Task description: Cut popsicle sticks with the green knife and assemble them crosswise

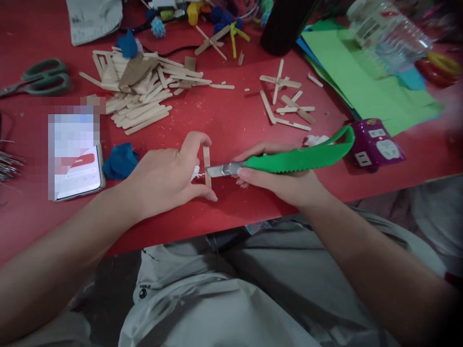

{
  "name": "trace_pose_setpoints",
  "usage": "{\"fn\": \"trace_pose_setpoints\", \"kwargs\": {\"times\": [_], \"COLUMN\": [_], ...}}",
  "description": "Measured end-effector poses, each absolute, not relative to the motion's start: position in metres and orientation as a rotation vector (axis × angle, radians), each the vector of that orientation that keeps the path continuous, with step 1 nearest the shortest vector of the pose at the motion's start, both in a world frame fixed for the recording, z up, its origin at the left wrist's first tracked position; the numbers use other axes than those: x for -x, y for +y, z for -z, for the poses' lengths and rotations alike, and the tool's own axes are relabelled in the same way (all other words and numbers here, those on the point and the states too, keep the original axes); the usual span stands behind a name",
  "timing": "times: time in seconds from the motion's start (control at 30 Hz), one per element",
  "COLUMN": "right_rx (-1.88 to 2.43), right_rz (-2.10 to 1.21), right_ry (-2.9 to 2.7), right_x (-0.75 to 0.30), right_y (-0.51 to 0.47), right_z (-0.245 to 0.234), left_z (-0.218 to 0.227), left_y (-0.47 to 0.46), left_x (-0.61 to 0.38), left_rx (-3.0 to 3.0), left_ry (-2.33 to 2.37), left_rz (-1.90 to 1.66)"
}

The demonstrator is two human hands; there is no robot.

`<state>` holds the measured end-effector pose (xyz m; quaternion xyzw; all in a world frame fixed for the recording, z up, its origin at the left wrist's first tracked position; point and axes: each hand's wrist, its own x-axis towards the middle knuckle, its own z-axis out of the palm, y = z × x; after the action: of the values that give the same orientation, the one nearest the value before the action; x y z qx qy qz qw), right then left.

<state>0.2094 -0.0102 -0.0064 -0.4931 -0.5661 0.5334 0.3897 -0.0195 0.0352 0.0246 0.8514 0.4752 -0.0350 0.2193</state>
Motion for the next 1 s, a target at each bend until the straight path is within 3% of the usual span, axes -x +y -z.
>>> {"fn": "trace_pose_setpoints", "kwargs": {"times": [1.0], "right_rx": [1.313], "right_rz": [-1.39], "right_ry": [-1.373], "right_x": [-0.2074], "right_y": [-0.0107], "right_z": [0.0028], "left_z": [-0.0251], "left_y": [0.0367], "left_x": [0.0195], "left_rx": [-2.35], "left_ry": [1.341], "left_rz": [0.112]}}
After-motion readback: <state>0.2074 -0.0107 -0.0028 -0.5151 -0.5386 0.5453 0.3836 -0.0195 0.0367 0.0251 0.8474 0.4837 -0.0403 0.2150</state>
